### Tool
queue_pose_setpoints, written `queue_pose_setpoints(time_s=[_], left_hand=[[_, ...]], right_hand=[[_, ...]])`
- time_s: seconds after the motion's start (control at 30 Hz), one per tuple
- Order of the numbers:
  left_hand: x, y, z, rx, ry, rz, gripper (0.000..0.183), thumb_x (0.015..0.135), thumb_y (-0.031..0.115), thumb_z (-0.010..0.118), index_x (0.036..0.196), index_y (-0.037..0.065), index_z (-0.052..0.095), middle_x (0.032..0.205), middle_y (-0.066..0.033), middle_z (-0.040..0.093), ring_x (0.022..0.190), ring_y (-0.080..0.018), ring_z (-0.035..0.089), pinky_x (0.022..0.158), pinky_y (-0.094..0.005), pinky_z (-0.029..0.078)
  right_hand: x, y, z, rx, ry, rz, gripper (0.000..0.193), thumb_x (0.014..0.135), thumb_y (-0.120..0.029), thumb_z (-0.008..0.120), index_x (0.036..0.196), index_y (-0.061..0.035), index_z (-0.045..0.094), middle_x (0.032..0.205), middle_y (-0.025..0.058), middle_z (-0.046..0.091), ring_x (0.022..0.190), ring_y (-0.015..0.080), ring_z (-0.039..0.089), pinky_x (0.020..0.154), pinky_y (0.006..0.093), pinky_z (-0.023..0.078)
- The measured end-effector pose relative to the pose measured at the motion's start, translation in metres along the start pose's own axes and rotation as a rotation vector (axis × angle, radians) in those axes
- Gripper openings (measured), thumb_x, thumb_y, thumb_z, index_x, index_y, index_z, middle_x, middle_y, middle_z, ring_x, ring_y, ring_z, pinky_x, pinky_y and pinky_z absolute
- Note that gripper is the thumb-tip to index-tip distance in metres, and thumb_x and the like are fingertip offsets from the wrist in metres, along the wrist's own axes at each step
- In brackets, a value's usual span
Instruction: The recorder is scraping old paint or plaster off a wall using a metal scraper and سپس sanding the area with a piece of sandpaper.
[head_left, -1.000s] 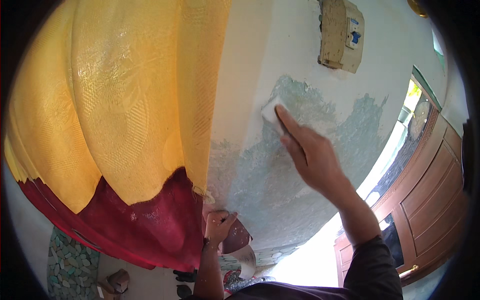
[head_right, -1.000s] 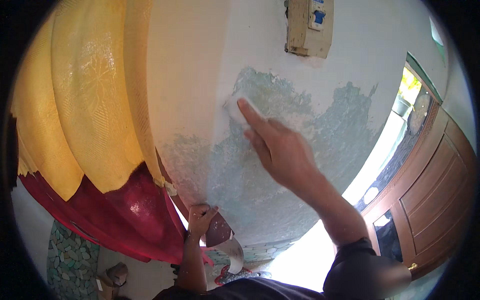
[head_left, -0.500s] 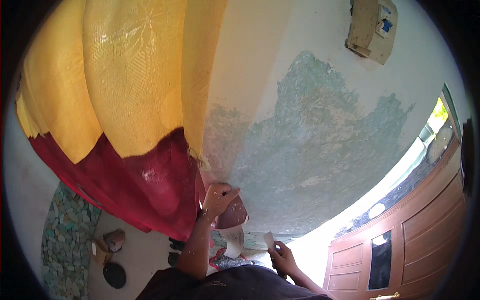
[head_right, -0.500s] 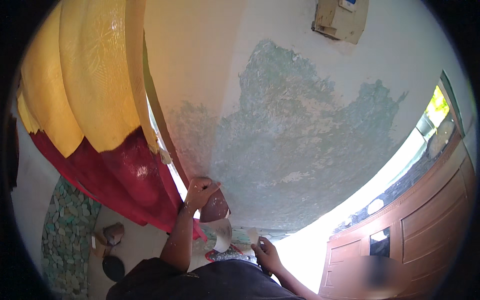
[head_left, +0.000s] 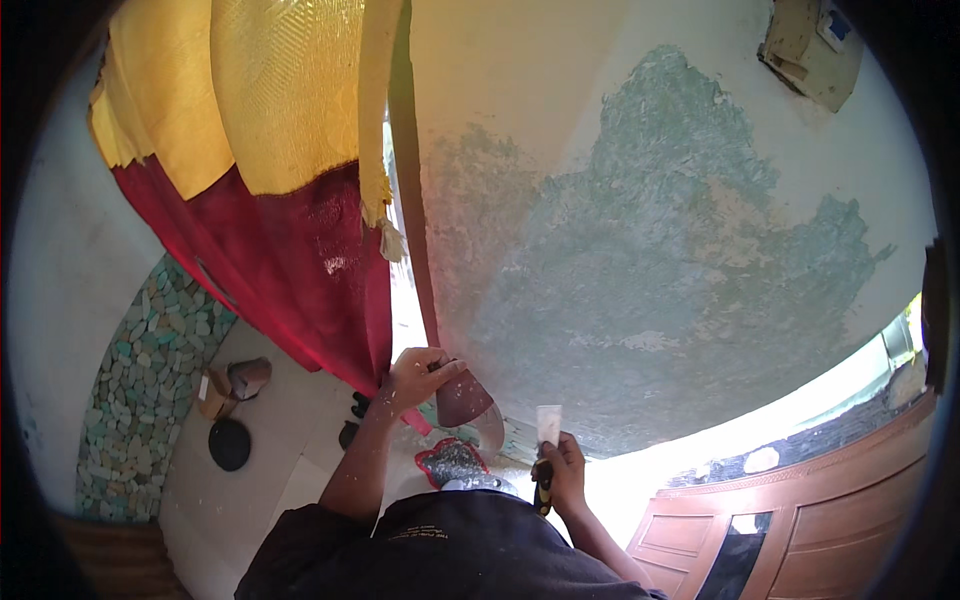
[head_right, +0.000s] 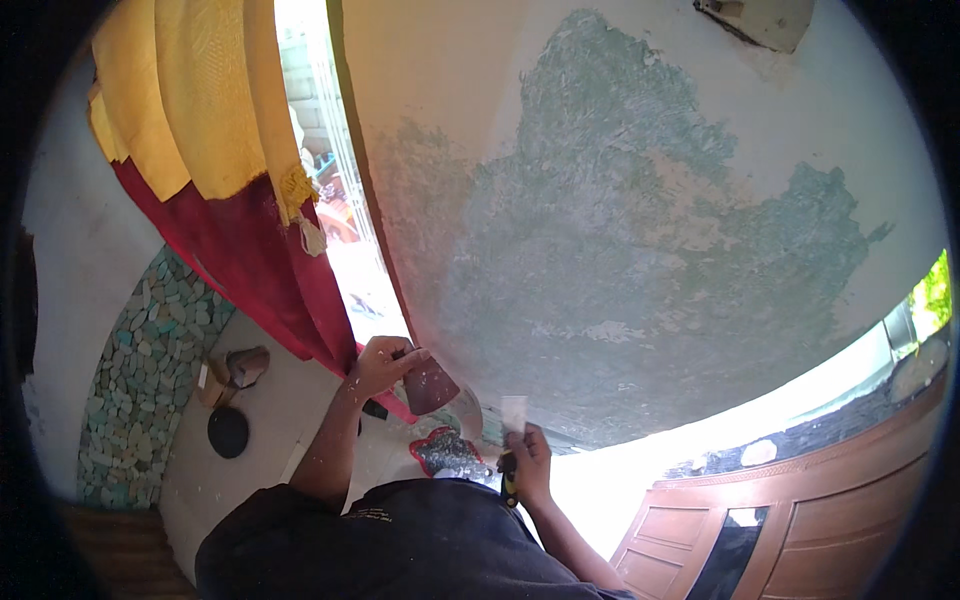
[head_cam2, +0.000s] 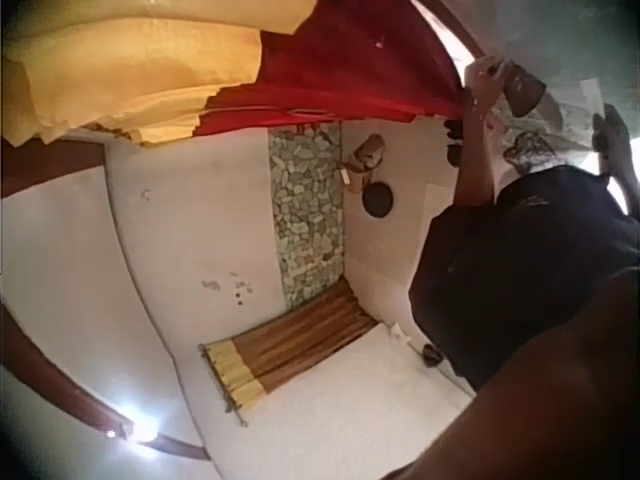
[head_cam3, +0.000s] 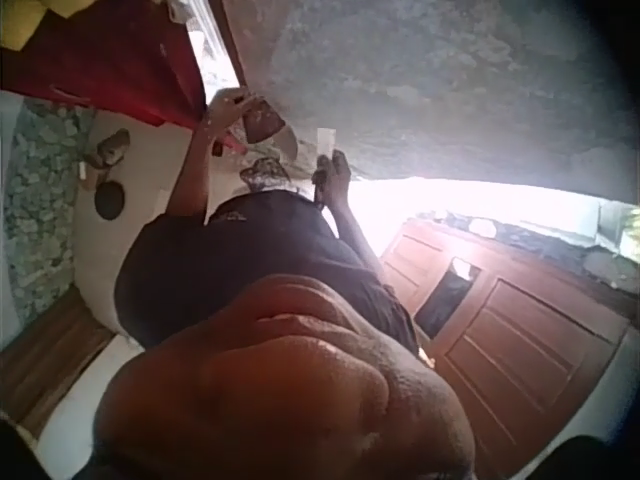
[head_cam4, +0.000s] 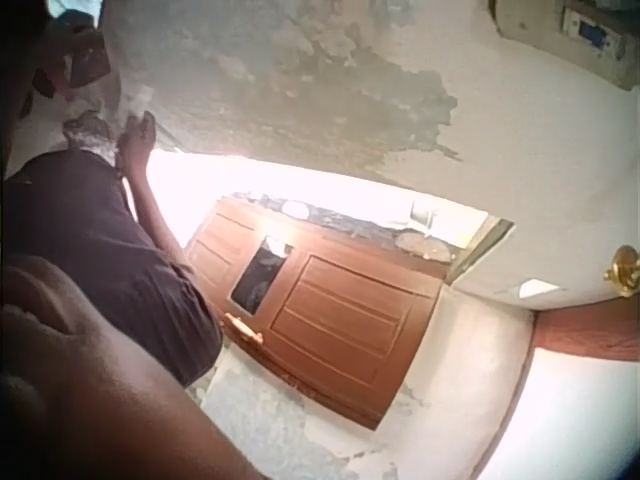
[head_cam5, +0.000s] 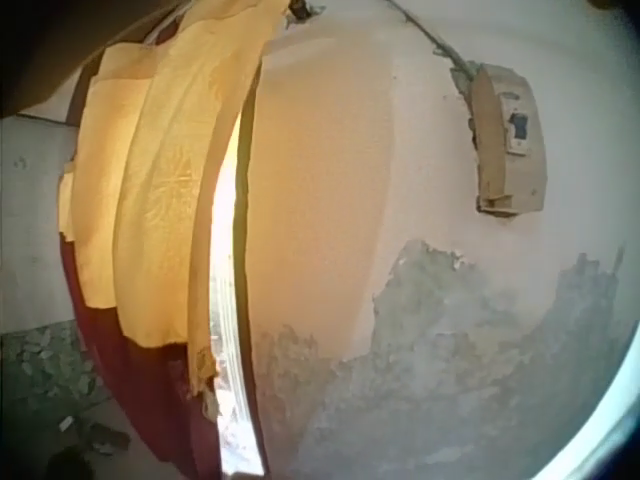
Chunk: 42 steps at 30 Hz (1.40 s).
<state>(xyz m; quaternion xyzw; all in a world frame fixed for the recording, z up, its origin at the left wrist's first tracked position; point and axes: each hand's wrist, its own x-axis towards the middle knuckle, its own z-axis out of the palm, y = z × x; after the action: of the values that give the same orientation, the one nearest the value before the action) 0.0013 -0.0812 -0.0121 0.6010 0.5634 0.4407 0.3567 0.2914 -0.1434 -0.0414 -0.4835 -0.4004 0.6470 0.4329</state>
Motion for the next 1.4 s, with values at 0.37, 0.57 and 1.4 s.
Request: queue_pose_setpoints(time_s=[0.37, 0.57, 1.4], left_hand=[[-0.082, -0.011, -0.044, -0.049, 0.305, -0.297, 0.025, 0.088, 0.020, 0.065, 0.074, 0.000, 0.064, 0.062, 0.0004, 0.057, 0.058, -0.0049, 0.047, 0.053, -0.0237, 0.039], [-0.119, -0.002, -0.074, 0.096, 0.551, -0.344, 0.029, 0.087, 0.024, 0.065, 0.071, 0.001, 0.060, 0.059, 0.0008, 0.053, 0.056, -0.0065, 0.044, 0.053, -0.0256, 0.037], [-0.160, -0.045, -0.075, 0.044, 0.479, -0.418, 0.024, 0.086, 0.022, 0.066, 0.074, 0.001, 0.062, 0.062, 0.0016, 0.054, 0.060, -0.0057, 0.047, 0.055, -0.0239, 0.039]], right_hand=[[0.001, 0.033, -0.040, 0.303, -0.422, 0.487, 0.042, 0.095, -0.050, 0.040, 0.108, -0.0108, 0.045, 0.084, 0.0091, 0.056, 0.065, 0.0213, 0.055, 0.058, 0.0319, 0.044], [0.024, 0.001, 0.015, 0.151, -0.609, 0.303, 0.043, 0.095, -0.049, 0.043, 0.102, -0.0068, 0.047, 0.083, 0.0082, 0.054, 0.074, 0.0196, 0.056, 0.067, 0.0313, 0.046], [0.081, -0.122, 0.241, 0.634, -0.735, -0.024, 0.062, 0.092, -0.058, 0.040, 0.129, -0.0084, 0.037, 0.073, 0.0026, 0.044, 0.064, 0.0139, 0.052, 0.062, 0.0335, 0.047]])
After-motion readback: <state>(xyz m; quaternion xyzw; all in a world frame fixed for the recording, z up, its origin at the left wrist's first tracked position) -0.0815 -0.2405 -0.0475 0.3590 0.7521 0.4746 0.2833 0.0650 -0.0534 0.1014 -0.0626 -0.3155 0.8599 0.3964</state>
